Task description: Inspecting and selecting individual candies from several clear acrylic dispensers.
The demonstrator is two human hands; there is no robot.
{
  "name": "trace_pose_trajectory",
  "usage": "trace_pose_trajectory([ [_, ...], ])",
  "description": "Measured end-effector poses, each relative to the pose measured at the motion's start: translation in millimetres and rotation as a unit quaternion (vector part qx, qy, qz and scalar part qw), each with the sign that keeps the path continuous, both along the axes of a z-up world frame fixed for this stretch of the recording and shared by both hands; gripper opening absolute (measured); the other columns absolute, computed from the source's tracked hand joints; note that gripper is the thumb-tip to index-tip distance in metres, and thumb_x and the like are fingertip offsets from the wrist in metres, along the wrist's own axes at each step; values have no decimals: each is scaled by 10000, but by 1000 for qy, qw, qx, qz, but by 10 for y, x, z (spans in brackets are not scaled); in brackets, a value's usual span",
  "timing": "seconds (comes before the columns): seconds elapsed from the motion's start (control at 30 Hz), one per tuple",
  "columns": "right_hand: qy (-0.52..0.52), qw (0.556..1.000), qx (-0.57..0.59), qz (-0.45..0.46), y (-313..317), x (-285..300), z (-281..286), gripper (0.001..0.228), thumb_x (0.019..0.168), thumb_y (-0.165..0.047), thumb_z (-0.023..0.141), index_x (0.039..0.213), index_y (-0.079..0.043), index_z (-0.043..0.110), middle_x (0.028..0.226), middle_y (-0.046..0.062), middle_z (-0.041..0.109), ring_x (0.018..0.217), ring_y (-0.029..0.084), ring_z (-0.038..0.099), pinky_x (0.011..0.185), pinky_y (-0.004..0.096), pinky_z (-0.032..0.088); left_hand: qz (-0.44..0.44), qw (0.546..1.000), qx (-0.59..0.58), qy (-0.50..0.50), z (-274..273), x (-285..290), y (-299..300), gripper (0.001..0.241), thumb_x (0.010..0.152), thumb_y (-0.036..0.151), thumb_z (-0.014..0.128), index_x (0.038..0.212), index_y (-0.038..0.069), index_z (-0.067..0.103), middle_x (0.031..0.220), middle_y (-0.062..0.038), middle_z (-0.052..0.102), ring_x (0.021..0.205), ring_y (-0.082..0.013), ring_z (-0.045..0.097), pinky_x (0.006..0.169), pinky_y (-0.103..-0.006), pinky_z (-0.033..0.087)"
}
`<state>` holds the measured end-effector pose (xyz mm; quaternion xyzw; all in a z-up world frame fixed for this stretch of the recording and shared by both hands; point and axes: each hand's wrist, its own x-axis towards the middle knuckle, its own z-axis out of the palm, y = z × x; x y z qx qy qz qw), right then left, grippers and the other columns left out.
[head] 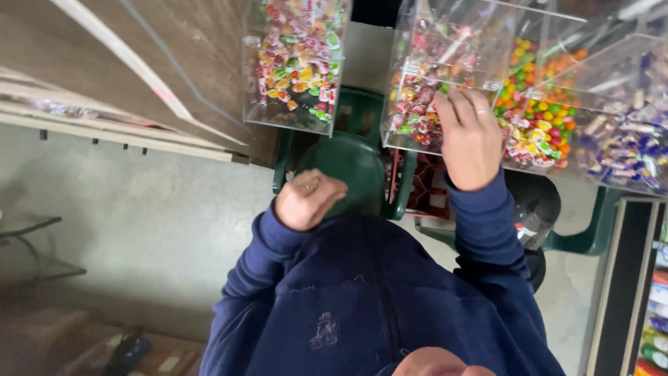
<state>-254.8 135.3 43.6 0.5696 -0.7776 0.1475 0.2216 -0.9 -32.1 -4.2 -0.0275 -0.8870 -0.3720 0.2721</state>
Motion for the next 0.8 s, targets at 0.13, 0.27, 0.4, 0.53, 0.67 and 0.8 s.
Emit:
trace_pose_trajectory([
  [0.13, -20, 999, -36, 23, 190, 247, 108, 365, 909, 85, 679, 1260, -9, 721, 1269, 142, 692, 1231, 304, 635, 1079, 405, 543, 176, 968, -178, 0, 70, -103, -520, 182, 857, 36, 719, 1037, 61, 726, 932, -84, 691, 865, -285, 659, 771, -385, 540],
  [0.27, -58, 994, -87, 27, 409, 416, 49, 210, 1035, 82, 760, 1231, 13, 734, 1253, 126, 692, 1224, 300, 647, 1059, 375, 537, 236, 903, -355, -51, -278, -396, -1116, 138, 868, 150, 627, 927, 123, 748, 984, -63, 710, 1009, -252, 660, 852, -387, 542],
  [0.4, -63, 993, -91, 41, 524, 511, -17, 153, 1044, 50, 797, 1181, 7, 745, 1228, 117, 711, 1193, 297, 660, 1060, 385, 529, 212, 870, -426, -129, -735, -800, -1483, 147, 856, 196, 626, 808, 152, 757, 910, -60, 722, 1022, -261, 660, 864, -431, 537],
  [0.53, -71, 990, -111, 41, 611, 550, -67, 210, 988, 44, 816, 1182, -14, 756, 1220, 103, 721, 1179, 288, 668, 1068, 426, 505, 136, 845, -478, -197, -909, -1034, -1651, 170, 831, 204, 626, 767, 130, 765, 883, -70, 735, 1034, -276, 652, 835, -462, 526],
  [0.67, -88, 983, -156, 35, 646, 588, -60, 191, 935, 61, 817, 1101, -14, 758, 1145, 103, 726, 1141, 288, 683, 1092, 471, 510, 92, 839, -491, -215, -887, -1068, -1729, 155, 816, 196, 631, 759, 131, 759, 868, -82, 734, 1007, -286, 668, 812, -469, 532],
  [0.8, -109, 973, -196, 42, 606, 640, -49, 176, 897, 63, 814, 1046, -10, 755, 1074, 99, 730, 1069, 287, 696, 1028, 472, 515, 84, 844, -490, -200, -445, -931, -1590, 125, 769, 184, 632, 772, 139, 749, 859, -83, 729, 964, -278, 685, 819, -456, 550],
])
